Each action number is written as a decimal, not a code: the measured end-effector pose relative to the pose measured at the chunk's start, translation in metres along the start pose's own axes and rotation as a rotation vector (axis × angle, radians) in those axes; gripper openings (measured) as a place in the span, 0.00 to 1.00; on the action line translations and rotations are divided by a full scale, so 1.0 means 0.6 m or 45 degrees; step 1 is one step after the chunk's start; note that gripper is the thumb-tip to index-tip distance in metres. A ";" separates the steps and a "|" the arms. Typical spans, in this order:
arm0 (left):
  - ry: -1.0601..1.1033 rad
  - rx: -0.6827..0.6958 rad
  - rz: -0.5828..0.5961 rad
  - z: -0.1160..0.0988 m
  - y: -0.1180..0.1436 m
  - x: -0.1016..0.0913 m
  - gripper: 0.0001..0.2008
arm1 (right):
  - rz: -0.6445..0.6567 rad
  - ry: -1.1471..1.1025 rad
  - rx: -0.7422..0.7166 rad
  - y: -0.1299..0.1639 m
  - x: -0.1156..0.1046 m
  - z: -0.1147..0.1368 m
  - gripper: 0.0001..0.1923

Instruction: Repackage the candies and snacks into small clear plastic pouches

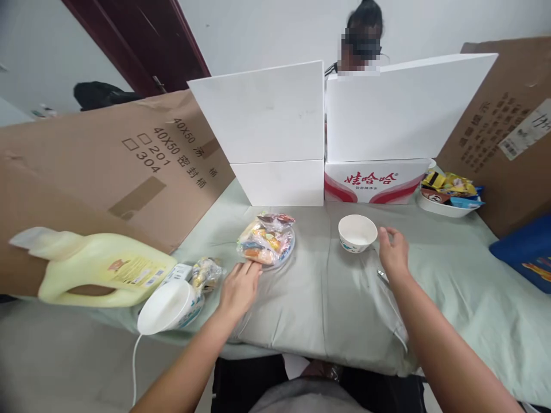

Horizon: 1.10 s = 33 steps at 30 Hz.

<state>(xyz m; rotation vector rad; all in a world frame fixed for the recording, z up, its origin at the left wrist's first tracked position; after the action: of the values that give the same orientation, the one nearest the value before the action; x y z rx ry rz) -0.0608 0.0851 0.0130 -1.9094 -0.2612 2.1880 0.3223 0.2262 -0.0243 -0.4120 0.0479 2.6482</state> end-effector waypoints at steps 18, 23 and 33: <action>0.509 0.289 0.326 0.002 -0.119 -0.064 0.60 | 1.108 -0.410 0.536 0.267 0.284 0.007 0.21; 0.515 0.304 0.376 -0.039 -0.122 -0.036 0.36 | 1.127 -0.576 0.621 0.274 0.292 0.014 0.19; 0.574 0.145 -0.205 -0.012 -0.068 -0.056 0.10 | 1.226 -0.685 0.615 0.286 0.296 0.051 0.18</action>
<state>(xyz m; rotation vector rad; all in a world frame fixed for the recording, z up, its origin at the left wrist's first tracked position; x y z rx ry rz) -0.0470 0.1142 0.0552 -2.1628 -0.1958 1.5835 0.0865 0.1530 -0.0533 0.6555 0.8839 3.3883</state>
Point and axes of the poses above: each hand's wrist, its own y-axis away from the middle knuckle, its own x-axis out of the palm, z = x × y, the point moved 8 cm from there along -y, towards the middle knuckle, and after that the axes turned 4 degrees about -y, right-handed, at the moved point
